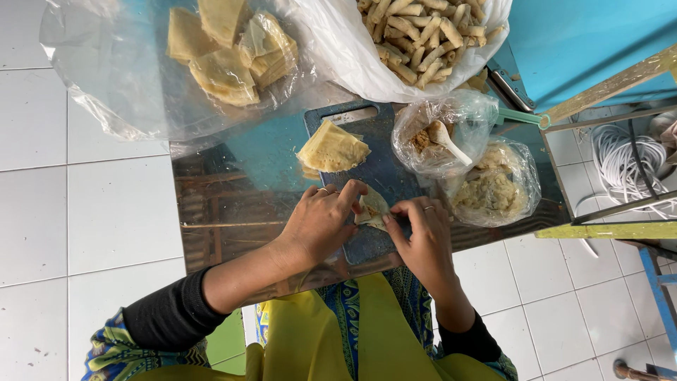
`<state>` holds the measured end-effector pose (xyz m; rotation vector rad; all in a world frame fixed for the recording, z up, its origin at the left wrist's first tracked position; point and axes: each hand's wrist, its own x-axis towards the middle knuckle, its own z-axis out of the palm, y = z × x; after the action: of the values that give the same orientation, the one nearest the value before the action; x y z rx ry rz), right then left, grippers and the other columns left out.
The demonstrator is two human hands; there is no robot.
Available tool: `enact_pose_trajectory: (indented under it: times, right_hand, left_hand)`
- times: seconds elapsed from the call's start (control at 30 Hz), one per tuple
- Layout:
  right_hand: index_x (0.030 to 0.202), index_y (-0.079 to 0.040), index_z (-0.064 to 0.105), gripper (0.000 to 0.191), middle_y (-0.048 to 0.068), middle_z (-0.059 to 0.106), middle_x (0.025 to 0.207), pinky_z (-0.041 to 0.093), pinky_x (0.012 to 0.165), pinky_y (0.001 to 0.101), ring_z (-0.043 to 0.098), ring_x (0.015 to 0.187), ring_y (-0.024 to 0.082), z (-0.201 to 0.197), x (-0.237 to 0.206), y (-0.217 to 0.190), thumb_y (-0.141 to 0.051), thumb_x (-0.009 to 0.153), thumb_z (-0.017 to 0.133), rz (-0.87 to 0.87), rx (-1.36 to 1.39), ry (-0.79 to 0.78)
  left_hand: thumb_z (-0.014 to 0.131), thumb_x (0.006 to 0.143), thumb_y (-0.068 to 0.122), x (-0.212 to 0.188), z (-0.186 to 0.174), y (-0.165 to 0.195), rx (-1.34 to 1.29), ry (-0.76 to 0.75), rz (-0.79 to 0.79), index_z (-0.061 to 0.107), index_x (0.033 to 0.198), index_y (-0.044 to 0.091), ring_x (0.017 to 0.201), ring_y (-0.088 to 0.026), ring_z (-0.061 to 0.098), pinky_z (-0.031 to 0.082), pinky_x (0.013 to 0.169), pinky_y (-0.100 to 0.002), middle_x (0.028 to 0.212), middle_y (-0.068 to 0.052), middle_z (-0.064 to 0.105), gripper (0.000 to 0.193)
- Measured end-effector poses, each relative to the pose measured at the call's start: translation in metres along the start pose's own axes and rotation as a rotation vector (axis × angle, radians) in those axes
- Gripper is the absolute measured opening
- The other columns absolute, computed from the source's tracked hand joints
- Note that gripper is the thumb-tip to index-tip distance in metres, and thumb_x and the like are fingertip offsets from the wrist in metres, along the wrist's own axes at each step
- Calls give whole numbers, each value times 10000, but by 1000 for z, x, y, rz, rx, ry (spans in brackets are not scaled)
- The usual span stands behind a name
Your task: The person sits at a metal work table and folds triangular pastry wrappers around a filling. They spoon filling from a covered bowl onto a wrapper, fold the wrapper over into a triangle, press the edges closed, and set the finished piece aside, repeating the cycle with more wrappers.
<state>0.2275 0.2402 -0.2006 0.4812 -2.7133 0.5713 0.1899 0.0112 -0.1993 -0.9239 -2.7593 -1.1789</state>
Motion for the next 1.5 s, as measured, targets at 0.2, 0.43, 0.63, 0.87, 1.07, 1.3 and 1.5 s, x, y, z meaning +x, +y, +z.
enact_pose_trajectory:
  times: [0.2,0.43,0.63,0.87,1.07,1.3,1.5]
  right_hand:
    - [1053,-49,605,188,55,665,985,486,857,378,625,938,229,5,2,-5,-136,957,741,54,219,57]
    - [1227,-28,587,191,69,721,1117,525,927,369,667,1059,224,10,-7,-4,-86,1049,624,-35,320,66]
    - [1276,-50,604,273,115,693,1171,574,669,290,714,923,185,-8,-1,2,-44,1003,605,23,447,-238]
    - [1172,-48,683,315,90,719,1070,570,691,300,722,903,161,-6,8,6,-31,871,775,-58,396,-182]
    - [1087,-27,691,172,94,726,998,576,696,300,743,860,172,10,15,0,-30,931,762,-6,364,-6]
    - [1007,-17,665,165,76,663,961,536,699,346,677,851,253,19,20,-16,-21,879,769,-36,177,75]
    - [1044,-29,707,137,86,666,1035,559,710,322,700,912,211,17,18,-7,11,920,748,-52,222,2]
  left_hand:
    - [775,787,124,2,-1,-4,4,6,5,536,1139,153,987,-237,657,467,905,-445,939,52,740,427]
    - [773,772,157,2,4,-7,41,34,50,650,950,178,968,-244,643,465,882,-440,935,31,735,217]
    - [710,843,123,1,13,-10,78,85,103,651,901,166,968,-253,634,473,854,-420,924,1,699,93]
    - [651,953,140,5,23,-9,29,130,35,578,990,86,946,-307,649,489,835,-448,891,-84,669,98]
    - [628,951,95,4,24,-10,-67,177,63,550,1013,62,893,-334,687,527,795,-449,906,-107,673,105]
    - [664,906,89,6,25,-9,-92,174,21,520,1086,34,786,-360,693,561,674,-444,970,-160,635,238]
    - [687,911,127,6,24,-12,-14,187,61,624,1018,96,767,-321,703,561,678,-420,935,-94,643,127]
